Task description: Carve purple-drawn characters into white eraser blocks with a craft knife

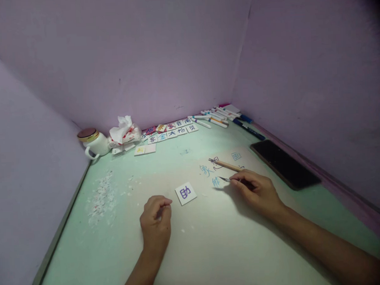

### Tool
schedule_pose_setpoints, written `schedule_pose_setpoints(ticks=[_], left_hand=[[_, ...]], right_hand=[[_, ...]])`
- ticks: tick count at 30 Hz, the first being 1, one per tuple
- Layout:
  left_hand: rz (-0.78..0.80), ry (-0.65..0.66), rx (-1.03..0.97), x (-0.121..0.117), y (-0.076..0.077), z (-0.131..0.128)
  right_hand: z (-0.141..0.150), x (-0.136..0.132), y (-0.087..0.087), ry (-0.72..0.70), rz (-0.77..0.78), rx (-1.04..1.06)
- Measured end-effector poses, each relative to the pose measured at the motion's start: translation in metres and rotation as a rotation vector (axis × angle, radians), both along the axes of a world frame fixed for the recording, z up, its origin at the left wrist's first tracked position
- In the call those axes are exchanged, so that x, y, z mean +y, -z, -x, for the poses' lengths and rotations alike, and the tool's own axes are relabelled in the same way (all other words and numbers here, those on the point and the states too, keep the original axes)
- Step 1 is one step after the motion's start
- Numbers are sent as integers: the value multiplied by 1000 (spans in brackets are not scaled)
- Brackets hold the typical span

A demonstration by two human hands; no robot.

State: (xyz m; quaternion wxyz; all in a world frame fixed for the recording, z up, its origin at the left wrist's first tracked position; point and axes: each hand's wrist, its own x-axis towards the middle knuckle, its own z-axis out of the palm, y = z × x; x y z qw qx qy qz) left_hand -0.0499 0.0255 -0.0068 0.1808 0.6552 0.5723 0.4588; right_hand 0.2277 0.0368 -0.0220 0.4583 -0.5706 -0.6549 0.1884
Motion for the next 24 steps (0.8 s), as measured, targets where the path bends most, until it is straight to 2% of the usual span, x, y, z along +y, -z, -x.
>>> schedule_pose_setpoints(ticks=[4,7,10,13,17,21,24], left_hand=[[47,-5,40,1,0,-3],[135,15,97,0,1,-8],[230,37,185,1,-1,-12],[306,87,372,9,-4,-15],[326,172,441,24,-7,-16],[296,240,455,27,-4,-16],[279,249,456,24,1,-15]], right_hand=[[1,-2,-1,41,15,43],[3,-5,-8,36,89,162],[8,-5,-23,-58,170,280],[17,-2,-38,-184,222,281],[33,3,-40,-227,160,98],[45,0,-26,-204,3,-188],[48,-7,-18,-171,-41,-308]])
